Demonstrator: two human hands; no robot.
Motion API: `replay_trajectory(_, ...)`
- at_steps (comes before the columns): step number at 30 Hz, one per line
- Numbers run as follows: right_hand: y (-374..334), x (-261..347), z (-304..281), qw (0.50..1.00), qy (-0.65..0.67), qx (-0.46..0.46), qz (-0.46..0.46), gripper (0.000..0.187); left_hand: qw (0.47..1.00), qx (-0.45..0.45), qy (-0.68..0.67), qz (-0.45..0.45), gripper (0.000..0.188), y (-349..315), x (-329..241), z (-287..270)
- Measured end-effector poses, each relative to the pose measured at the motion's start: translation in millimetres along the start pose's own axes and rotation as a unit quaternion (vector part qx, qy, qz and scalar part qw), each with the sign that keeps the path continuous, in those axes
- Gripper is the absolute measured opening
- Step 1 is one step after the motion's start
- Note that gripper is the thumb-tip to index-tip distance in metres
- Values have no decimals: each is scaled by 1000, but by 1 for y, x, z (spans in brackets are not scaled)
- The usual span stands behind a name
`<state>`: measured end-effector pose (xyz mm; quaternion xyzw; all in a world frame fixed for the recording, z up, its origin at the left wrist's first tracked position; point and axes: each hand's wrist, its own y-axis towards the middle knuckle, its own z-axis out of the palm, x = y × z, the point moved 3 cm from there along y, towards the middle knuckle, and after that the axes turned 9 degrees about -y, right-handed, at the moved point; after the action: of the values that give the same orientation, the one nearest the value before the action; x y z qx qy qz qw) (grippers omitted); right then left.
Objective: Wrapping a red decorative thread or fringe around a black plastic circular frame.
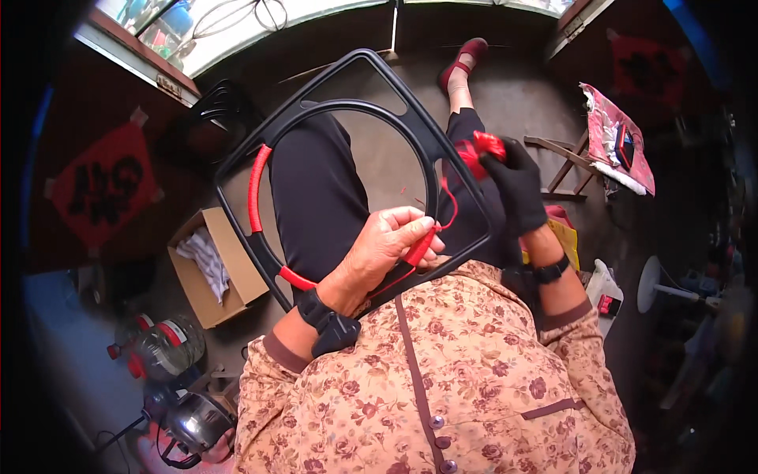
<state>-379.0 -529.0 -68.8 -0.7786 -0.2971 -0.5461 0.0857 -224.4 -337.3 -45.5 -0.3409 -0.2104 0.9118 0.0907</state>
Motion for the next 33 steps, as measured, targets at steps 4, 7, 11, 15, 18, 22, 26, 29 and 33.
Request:
replay_trajectory(4,18,-4,56,900,330,198,202,28,999,7,31,-31,24,-1,-2,4)
replay_trajectory(7,10,13,71,807,481,278,200,29,999,1,40,-16,29,-2,-2,4)
replay_trajectory(11,0,42,76,786,470,303,264,51,999,12,49,-2,28,1,4,3)
replay_trajectory(15,-1,66,72,662,600,366,262,86,998,14,64,7,28,4,6,0)
replay_trajectory(18,-3,64,58,696,556,380,250,96,997,24,77,8,29,3,6,0)
replay_trajectory(22,-11,53,33,858,261,364,252,55,999,0,33,30,24,1,2,-3)
replay_trajectory(26,-39,50,15,898,183,285,282,31,999,-22,20,15,24,1,1,-4)
replay_trajectory(29,-65,34,-1,865,311,168,357,29,999,-41,0,17,23,1,-1,-5)
replay_trajectory(33,-82,-13,-38,854,405,-14,325,34,998,-55,-25,26,21,0,-6,-7)
